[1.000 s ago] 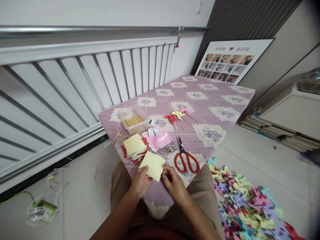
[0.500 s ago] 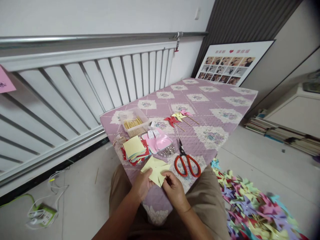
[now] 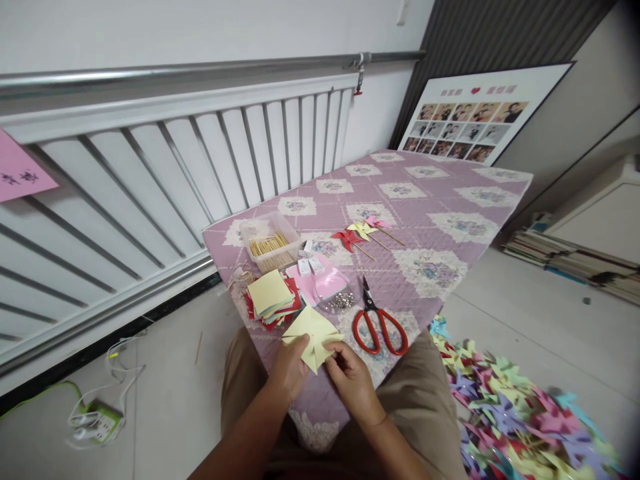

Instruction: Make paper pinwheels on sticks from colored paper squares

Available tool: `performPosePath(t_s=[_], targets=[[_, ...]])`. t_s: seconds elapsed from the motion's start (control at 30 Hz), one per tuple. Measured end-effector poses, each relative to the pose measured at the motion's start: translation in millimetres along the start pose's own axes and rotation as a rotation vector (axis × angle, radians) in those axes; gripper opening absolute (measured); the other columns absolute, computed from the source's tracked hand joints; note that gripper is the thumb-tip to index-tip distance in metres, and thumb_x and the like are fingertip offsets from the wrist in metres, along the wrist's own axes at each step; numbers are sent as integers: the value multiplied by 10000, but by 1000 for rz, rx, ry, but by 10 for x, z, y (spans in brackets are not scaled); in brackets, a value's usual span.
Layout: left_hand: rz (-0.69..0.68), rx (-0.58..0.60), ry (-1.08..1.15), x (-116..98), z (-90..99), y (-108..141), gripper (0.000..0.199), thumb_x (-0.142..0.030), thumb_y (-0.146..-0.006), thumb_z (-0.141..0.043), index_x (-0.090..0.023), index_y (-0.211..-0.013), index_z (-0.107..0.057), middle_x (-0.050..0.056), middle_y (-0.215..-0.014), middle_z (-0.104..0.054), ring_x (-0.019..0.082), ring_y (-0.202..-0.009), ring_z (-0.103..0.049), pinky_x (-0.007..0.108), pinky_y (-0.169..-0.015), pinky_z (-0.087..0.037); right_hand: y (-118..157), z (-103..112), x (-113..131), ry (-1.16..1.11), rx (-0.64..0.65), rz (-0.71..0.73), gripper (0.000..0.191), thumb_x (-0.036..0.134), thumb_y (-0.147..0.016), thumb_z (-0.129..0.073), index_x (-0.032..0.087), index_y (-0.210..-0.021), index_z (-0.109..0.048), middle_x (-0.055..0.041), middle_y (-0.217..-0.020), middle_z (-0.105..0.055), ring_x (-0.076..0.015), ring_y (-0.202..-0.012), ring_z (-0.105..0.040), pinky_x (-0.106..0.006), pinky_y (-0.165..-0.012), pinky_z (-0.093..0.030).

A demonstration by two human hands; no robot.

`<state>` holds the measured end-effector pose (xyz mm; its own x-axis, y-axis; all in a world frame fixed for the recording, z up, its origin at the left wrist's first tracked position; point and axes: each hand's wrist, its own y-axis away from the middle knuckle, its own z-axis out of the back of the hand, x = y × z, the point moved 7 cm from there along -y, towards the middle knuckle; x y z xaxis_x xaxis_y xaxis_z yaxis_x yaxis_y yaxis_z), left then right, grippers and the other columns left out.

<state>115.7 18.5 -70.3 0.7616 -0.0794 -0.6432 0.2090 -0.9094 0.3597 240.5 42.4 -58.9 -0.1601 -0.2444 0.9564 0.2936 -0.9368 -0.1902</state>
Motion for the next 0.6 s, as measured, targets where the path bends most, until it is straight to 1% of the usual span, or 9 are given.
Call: performPosePath(t_s=[0.07, 0.13, 0.2, 0.3, 0.37, 0.43, 0.53, 0.6], targets=[[-7, 10, -15, -10, -20, 11, 407, -276, -687, -762, -143, -1060, -666, 109, -1025, -724, 265, -919, -679, 351, -815, -523, -5, -4, 16, -11, 13, 0, 116, 255, -829, -575, 196, -912, -632, -29, -780, -640, -177, -708, -609, -272, -672, -499], [-10, -6, -43, -6, -7, 14, 405, -279, -667, -778, -149, -1036, -674, 100, -998, -725, 252, -886, -681, 342, -797, -518, -8, -4, 35, -23, 21, 5, 113, 280, -839, -588, 198, -900, -636, -32, -796, -649, -181, -724, -614, -274, -686, -501], [-19, -34, -88, 6, 32, 5, 336, -286, -652, -786, -147, -943, -694, 85, -917, -727, 228, -814, -677, 324, -755, -512, -11, 1, 63, -24, 27, 18, 120, 306, -846, -598, 200, -884, -640, -33, -798, -650, -183, -731, -615, -273, -688, -500], [-37, -52, -172, 28, 88, -20, 184, -303, -668, -764, -149, -735, -687, 58, -765, -700, 187, -694, -638, 288, -674, -494, -18, 15, 106, -3, 37, 32, 149, 338, -868, -579, 205, -838, -638, -30, -775, -638, -186, -728, -610, -274, -680, -494], [-38, -64, -209, 40, 112, -30, 170, -299, -675, -751, -155, -653, -663, 47, -707, -677, 169, -653, -610, 269, -636, -477, -25, 20, 121, 14, 48, 26, 175, 345, -884, -556, 206, -805, -629, -28, -762, -628, -185, -720, -602, -275, -676, -487], [-23, -75, -218, 53, 118, -30, 165, -286, -671, -749, -157, -635, -652, 36, -688, -665, 152, -627, -588, 253, -608, -459, -33, 22, 125, 23, 53, 13, 190, 343, -893, -544, 206, -780, -614, -26, -751, -618, -184, -714, -593, -274, -670, -478], [-18, -72, -225, 46, 90, -15, 150, -272, -666, -748, -151, -659, -660, 23, -685, -657, 135, -612, -568, 242, -595, -443, -47, 23, 119, 26, 43, 4, 201, 330, -891, -544, 206, -738, -585, -21, -729, -600, -184, -705, -580, -277, -666, -467], [-7, -108, -236, 42, 105, 1, 156, -267, -649, -762, -143, -667, -668, 25, -681, -659, 137, -618, -569, 242, -598, -437, -57, 20, 106, 28, 34, 3, 203, 321, -888, -545, 207, -722, -570, -21, -724, -593, -185, -706, -574, -282, -673, -464]])
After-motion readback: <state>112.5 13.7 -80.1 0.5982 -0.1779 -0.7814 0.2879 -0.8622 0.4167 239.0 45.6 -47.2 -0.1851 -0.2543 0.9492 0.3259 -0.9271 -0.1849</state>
